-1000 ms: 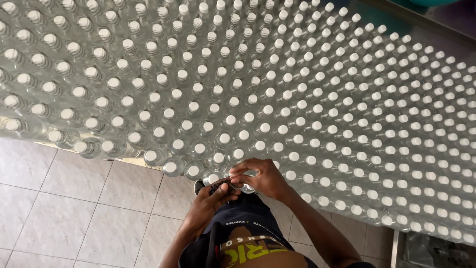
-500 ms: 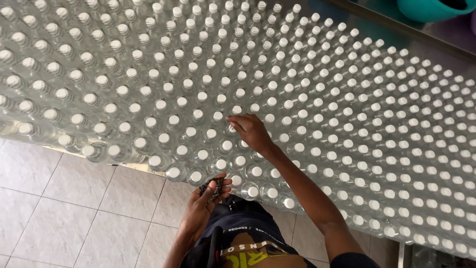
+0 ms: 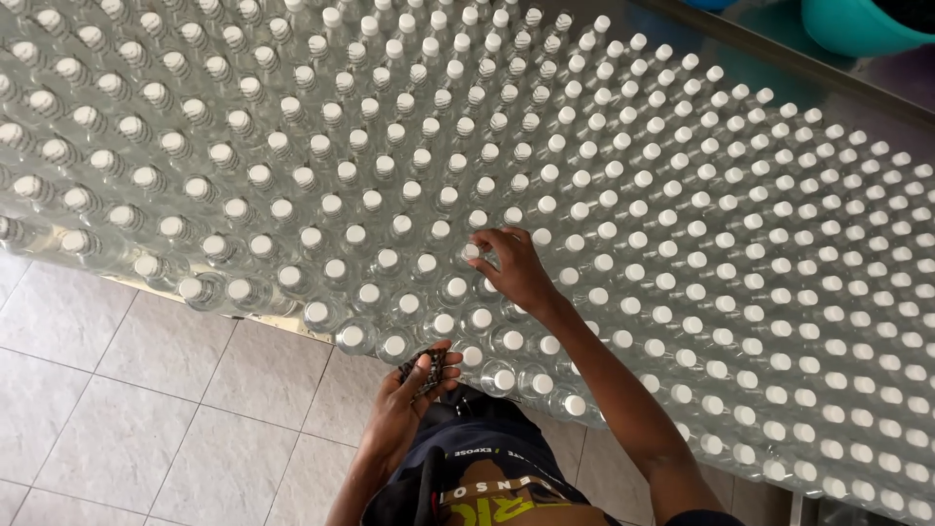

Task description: The person places small dark objects into the openings of numerous clear plastic bottles arranged on a metal table. The person holds a handful of the objects in the left hand and uses the right hand to drop them one by one into the bottles.

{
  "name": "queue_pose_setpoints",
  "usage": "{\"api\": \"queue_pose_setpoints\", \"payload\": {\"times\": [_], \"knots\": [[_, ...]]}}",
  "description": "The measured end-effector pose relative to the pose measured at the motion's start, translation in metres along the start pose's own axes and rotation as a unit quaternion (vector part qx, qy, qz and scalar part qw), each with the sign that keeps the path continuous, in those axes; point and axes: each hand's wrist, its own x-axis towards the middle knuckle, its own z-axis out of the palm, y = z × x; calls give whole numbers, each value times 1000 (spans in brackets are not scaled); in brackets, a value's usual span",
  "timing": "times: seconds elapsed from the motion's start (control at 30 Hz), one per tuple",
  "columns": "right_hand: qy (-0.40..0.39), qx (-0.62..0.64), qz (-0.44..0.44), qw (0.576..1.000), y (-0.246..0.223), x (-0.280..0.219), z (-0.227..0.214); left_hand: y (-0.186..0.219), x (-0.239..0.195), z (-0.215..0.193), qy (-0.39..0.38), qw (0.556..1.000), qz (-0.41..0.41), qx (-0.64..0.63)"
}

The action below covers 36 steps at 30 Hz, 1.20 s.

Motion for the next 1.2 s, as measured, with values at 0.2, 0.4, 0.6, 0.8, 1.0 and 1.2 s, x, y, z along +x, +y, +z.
{"api": "queue_pose_setpoints", "payload": {"times": [0.2, 0.4, 0.6, 0.8, 1.0, 1.2], "knots": [[-44, -130, -59, 989, 5, 4, 11, -3, 3, 4, 9, 1000, -8, -10], [-18, -171, -63, 983, -24, -1, -14, -3, 4, 9, -7, 1000, -5, 3], [-168, 209, 42, 963, -128, -44, -63, -5, 12, 13, -23, 999, -25, -19], [-66, 177, -2, 982, -124, -72, -60, -22, 25, 14, -44, 997, -59, -6], [-65, 177, 87, 978, -106, -75, -64, -19, 29, 24, -55, 997, -55, 3], [-51, 207, 117, 970, -83, -39, -77, -11, 26, 26, -50, 998, -34, 22]]}}
